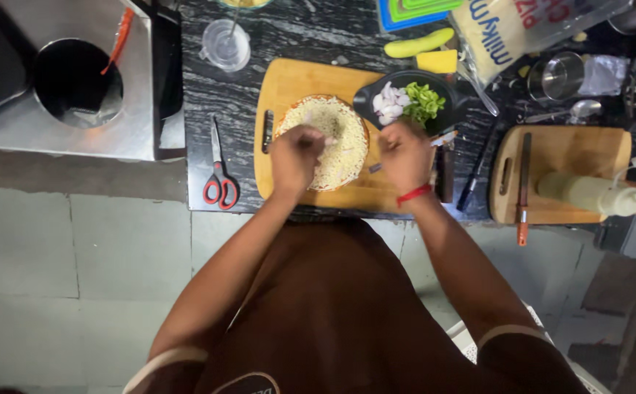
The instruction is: The person assembles a pizza by adding shredded cheese, chopped onions, green peppers, and sliced tomatoes onto a pizza base on a wooden cutting board. They retrieve ingredients from a refrigerator and use jars to add toppings.
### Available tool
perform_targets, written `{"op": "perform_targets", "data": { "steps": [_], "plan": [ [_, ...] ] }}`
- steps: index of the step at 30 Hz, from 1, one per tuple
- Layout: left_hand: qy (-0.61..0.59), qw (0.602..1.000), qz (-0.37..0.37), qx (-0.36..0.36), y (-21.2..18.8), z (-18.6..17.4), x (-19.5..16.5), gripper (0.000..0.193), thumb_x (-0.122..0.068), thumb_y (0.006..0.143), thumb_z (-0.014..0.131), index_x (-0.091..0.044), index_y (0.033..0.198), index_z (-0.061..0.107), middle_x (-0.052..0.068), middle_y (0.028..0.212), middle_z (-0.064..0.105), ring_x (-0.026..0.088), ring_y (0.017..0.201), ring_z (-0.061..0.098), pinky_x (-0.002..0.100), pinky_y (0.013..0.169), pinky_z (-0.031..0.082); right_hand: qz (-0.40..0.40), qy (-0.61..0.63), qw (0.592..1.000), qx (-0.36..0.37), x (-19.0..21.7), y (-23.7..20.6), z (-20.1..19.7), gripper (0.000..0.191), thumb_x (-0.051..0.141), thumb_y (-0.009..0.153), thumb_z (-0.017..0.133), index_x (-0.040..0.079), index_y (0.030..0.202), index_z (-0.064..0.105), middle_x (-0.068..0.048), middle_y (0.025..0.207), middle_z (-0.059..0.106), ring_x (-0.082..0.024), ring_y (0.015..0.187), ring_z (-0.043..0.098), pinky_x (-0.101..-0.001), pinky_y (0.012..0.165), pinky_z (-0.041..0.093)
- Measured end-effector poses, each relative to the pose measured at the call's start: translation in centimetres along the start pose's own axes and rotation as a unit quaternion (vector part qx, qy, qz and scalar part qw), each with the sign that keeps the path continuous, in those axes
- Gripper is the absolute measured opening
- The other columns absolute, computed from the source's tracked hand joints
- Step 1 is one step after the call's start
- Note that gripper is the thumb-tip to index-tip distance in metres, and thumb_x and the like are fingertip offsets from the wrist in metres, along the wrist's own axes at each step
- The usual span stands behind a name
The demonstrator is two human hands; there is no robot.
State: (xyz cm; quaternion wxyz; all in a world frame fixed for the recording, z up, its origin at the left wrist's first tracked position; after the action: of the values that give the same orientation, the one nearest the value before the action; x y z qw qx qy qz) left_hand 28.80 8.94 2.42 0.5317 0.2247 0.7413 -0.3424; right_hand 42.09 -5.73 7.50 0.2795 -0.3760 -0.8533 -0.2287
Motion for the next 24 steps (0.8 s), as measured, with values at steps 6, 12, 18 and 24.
{"op": "perform_targets", "data": {
  "steps": [6, 12, 18, 24],
  "plan": [
    [0.204, 0.966, 0.157, -0.011, 1.5, 0.8, -2.7, 0.03, 0.008, 0.074, 0.075, -0.005, 0.101, 0.073, 0.016, 0.1, 0.073, 0.033, 0.085, 0.072, 0.039, 0.077, 0.058, -0.048, 0.062, 0.995, 0.061, -1.0, 5.6, -4.9, 0.028, -0.009, 0.091, 0.062, 0.004, 0.114, 0.073, -0.012, 0.104, 0.076, -0.024, 0.092, 0.077, -0.0357, 0.079, 0.059],
    [0.101, 0.986, 0.133, 0.0, -3.1, -2.8, -1.2, 0.043, 0.014, 0.072, 0.069, -0.002, 0.111, 0.069, 0.015, 0.107, 0.067, 0.028, 0.083, 0.069, 0.033, 0.071, 0.059, -0.056, -0.055, 0.996, 0.041, -0.5, 7.5, -1.1, 0.027, 0.008, 0.076, 0.082, 0.003, 0.1, 0.07, -0.01, 0.088, 0.076, -0.036, 0.085, 0.071, -0.045, 0.073, 0.055],
    [0.092, 0.987, 0.087, -0.094, -6.9, -5.7, 2.4, 0.038, 0.009, 0.074, 0.068, -0.002, 0.11, 0.072, 0.009, 0.091, 0.07, 0.02, 0.083, 0.068, 0.033, 0.074, 0.055, -0.187, -0.062, 0.98, 0.034, -1.3, 7.5, -0.7, 0.027, 0.002, 0.081, 0.068, 0.007, 0.106, 0.076, -0.014, 0.113, 0.072, -0.033, 0.103, 0.07, -0.041, 0.089, 0.056],
    [-0.277, 0.958, -0.066, 0.035, -7.1, -6.3, 2.9, 0.024, -0.006, 0.099, 0.062, -0.001, 0.12, 0.072, 0.005, 0.104, 0.073, 0.011, 0.091, 0.066, 0.028, 0.082, 0.057, 0.13, 0.34, 0.897, 0.25, 1.3, 2.6, -0.5, 0.027, 0.005, 0.096, 0.066, -0.001, 0.121, 0.071, -0.009, 0.103, 0.077, -0.014, 0.092, 0.071, -0.0292, 0.084, 0.057]
  ]
}}
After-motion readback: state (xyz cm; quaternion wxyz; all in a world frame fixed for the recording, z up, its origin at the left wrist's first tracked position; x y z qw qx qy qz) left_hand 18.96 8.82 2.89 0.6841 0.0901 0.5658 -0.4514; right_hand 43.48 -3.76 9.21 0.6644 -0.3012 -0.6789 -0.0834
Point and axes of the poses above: each hand's wrist, its own y-axis towards the middle knuckle, its own z-axis out of the palm, x = y × z, the point moved 1 cm from there along y, towards the middle knuckle
